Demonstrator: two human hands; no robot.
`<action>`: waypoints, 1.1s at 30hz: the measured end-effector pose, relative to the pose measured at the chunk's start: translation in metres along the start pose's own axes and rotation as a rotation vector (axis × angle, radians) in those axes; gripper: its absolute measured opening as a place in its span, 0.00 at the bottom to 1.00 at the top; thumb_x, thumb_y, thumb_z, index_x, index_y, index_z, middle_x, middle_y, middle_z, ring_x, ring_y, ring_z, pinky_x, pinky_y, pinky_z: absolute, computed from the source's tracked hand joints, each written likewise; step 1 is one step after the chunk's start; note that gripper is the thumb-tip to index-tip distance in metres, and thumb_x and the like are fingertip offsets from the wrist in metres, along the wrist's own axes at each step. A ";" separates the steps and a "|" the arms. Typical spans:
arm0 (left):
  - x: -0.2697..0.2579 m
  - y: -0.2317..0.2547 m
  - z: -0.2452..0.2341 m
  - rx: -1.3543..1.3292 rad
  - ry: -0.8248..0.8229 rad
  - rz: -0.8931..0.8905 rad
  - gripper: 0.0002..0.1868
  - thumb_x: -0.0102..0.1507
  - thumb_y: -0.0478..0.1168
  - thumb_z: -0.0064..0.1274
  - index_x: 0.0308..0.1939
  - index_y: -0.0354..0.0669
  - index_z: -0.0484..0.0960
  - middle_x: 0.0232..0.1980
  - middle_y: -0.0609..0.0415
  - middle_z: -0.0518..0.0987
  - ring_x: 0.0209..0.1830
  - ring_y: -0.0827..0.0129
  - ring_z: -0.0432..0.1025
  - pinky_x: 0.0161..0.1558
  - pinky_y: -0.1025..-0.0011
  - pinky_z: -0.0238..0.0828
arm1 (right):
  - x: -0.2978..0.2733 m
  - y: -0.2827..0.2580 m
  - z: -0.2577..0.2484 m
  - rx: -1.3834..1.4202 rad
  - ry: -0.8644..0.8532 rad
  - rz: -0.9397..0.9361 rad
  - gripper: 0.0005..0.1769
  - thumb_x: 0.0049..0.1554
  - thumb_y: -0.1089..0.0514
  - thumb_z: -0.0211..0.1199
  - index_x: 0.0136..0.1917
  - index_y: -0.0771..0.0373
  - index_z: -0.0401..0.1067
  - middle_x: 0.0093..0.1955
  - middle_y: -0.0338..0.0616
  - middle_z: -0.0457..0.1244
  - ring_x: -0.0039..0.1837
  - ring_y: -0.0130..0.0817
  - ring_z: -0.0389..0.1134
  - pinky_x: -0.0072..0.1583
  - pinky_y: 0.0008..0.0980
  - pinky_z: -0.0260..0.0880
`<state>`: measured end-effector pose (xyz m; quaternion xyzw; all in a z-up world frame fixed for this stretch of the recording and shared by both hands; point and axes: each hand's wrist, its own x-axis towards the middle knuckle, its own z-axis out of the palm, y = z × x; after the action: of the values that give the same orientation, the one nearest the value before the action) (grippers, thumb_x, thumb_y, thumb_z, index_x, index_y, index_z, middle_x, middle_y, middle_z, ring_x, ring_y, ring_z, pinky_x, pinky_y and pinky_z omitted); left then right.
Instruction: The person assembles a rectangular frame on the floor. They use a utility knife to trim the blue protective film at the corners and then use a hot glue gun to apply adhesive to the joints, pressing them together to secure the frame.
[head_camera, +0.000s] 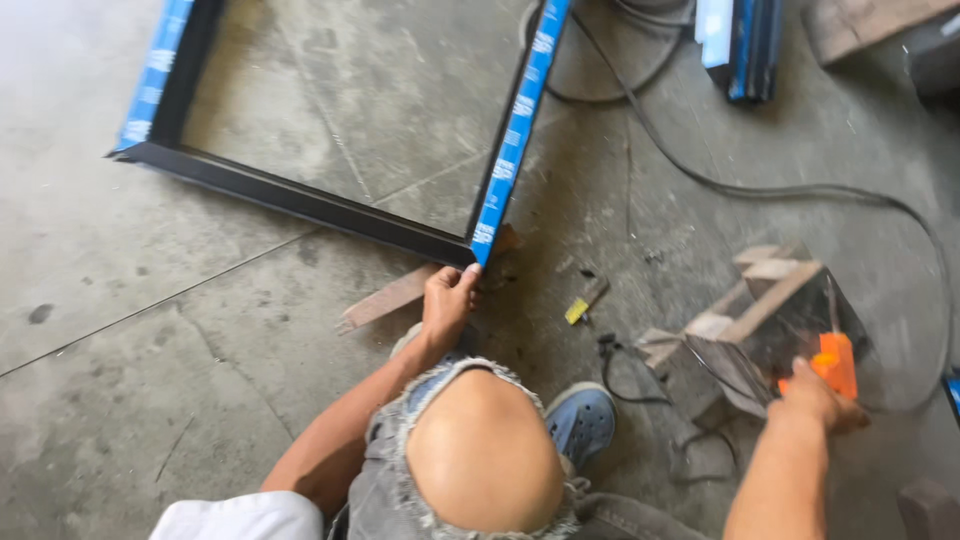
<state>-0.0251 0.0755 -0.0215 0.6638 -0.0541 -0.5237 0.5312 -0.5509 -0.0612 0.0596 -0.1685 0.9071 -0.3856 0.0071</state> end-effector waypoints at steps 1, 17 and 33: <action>-0.001 0.004 -0.001 -0.006 0.019 0.008 0.19 0.66 0.47 0.59 0.25 0.46 0.71 0.20 0.53 0.73 0.18 0.74 0.65 0.24 0.75 0.63 | -0.001 -0.004 0.000 0.004 -0.020 -0.007 0.46 0.37 0.53 0.92 0.56 0.54 0.60 0.58 0.45 0.68 0.55 0.35 0.78 0.53 0.35 0.87; 0.008 -0.011 -0.012 -0.332 -0.065 -0.022 0.17 0.62 0.34 0.62 0.50 0.32 0.73 0.36 0.47 0.81 0.27 0.66 0.79 0.25 0.73 0.82 | -0.383 0.076 -0.055 0.423 -0.962 0.360 0.24 0.64 0.52 0.67 0.68 0.62 0.65 0.56 0.58 0.66 0.56 0.47 0.74 0.60 0.44 0.78; 0.001 -0.001 -0.006 -0.186 -0.037 0.134 0.15 0.62 0.33 0.60 0.49 0.37 0.72 0.34 0.48 0.81 0.25 0.70 0.77 0.17 0.80 0.71 | -0.408 0.084 -0.068 0.319 -1.005 0.572 0.25 0.61 0.57 0.70 0.67 0.71 0.67 0.61 0.64 0.66 0.63 0.54 0.71 0.65 0.51 0.74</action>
<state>-0.0209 0.0793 -0.0240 0.5969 -0.0593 -0.5018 0.6232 -0.2013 0.1668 0.0005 -0.0762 0.7331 -0.3729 0.5637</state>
